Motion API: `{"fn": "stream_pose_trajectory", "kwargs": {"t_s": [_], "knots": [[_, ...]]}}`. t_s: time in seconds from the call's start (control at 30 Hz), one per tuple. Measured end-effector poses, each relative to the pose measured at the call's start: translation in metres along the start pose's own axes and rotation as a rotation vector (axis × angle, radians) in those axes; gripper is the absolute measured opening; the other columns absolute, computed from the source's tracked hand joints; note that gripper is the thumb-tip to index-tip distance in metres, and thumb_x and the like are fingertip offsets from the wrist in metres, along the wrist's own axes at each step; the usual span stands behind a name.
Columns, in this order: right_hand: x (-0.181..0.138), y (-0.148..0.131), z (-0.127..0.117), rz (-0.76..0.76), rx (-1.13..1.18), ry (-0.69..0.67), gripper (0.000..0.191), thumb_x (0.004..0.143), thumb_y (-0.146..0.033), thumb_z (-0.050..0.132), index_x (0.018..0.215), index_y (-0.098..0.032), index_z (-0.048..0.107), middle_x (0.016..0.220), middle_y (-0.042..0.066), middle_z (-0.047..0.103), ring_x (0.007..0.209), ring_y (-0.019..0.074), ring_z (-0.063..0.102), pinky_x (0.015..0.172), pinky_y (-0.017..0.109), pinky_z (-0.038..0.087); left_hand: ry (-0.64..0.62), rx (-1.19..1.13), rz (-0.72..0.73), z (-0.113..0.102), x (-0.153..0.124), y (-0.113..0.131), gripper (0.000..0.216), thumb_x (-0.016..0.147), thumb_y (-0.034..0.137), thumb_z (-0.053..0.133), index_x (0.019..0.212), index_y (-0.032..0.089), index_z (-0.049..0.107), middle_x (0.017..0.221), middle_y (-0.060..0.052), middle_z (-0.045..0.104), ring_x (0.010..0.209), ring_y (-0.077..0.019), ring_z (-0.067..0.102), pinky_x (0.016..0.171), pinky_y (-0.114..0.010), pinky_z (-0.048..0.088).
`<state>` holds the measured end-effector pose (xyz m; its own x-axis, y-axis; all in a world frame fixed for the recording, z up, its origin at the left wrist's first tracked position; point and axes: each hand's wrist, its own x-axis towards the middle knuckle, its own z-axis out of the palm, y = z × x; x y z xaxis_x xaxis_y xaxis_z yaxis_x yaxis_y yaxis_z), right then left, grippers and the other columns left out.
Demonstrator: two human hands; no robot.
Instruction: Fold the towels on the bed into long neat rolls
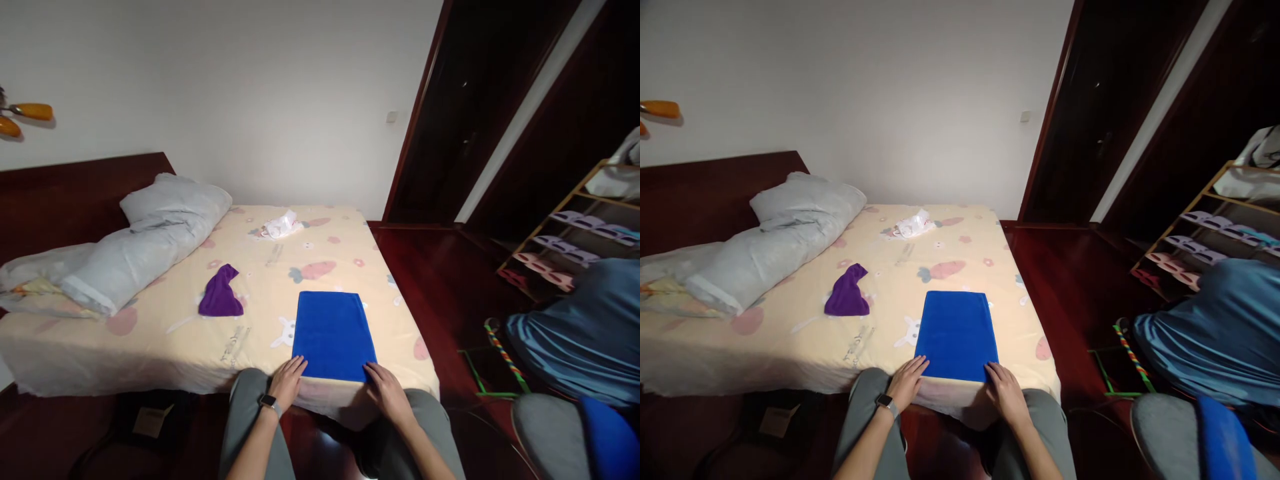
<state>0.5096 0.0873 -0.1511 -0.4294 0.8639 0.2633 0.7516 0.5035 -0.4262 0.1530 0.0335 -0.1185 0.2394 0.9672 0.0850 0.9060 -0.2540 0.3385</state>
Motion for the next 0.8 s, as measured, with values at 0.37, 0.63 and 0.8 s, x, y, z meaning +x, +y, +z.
{"fn": "stream_pose_trajectory", "kwargs": {"t_s": [0.37, 0.63, 0.8], "knots": [[-0.006, 0.006, -0.024, 0.008, 0.061, -0.090, 0.046, 0.090, -0.015, 0.047, 0.130, -0.024, 0.068, 0.136, 0.007, 0.066, 0.128, 0.0276, 0.059, 0.110, 0.048, 0.046, -0.028, -0.135, -0.082, -0.022, -0.005, -0.008, 0.041, 0.097, 0.015, 0.041, 0.125, 0.024, 0.070, 0.135, -0.004, 0.069, 0.129, -0.0178, 0.060, 0.116, -0.035, 0.043], [-0.002, 0.006, -0.027, 0.254, 0.306, -0.014, 0.042, 0.091, -0.034, 0.046, 0.121, -0.020, 0.071, 0.124, 0.011, 0.072, 0.117, 0.0266, 0.065, 0.106, 0.043, 0.048, 0.073, -0.347, -0.226, -0.022, 0.000, -0.010, 0.030, 0.093, 0.018, 0.050, 0.111, 0.025, 0.073, 0.119, -0.003, 0.075, 0.114, -0.0181, 0.067, 0.105, -0.030, 0.049], [0.012, 0.015, -0.016, 0.456, 0.483, 0.033, 0.043, 0.085, -0.053, 0.052, 0.108, -0.022, 0.072, 0.111, 0.007, 0.077, 0.106, 0.0281, 0.070, 0.096, 0.040, 0.053, 0.146, -0.399, -0.371, -0.008, 0.014, -0.014, 0.029, 0.096, 0.033, 0.050, 0.111, 0.021, 0.070, 0.107, -0.006, 0.077, 0.097, -0.0190, 0.072, 0.088, -0.028, 0.055]]}}
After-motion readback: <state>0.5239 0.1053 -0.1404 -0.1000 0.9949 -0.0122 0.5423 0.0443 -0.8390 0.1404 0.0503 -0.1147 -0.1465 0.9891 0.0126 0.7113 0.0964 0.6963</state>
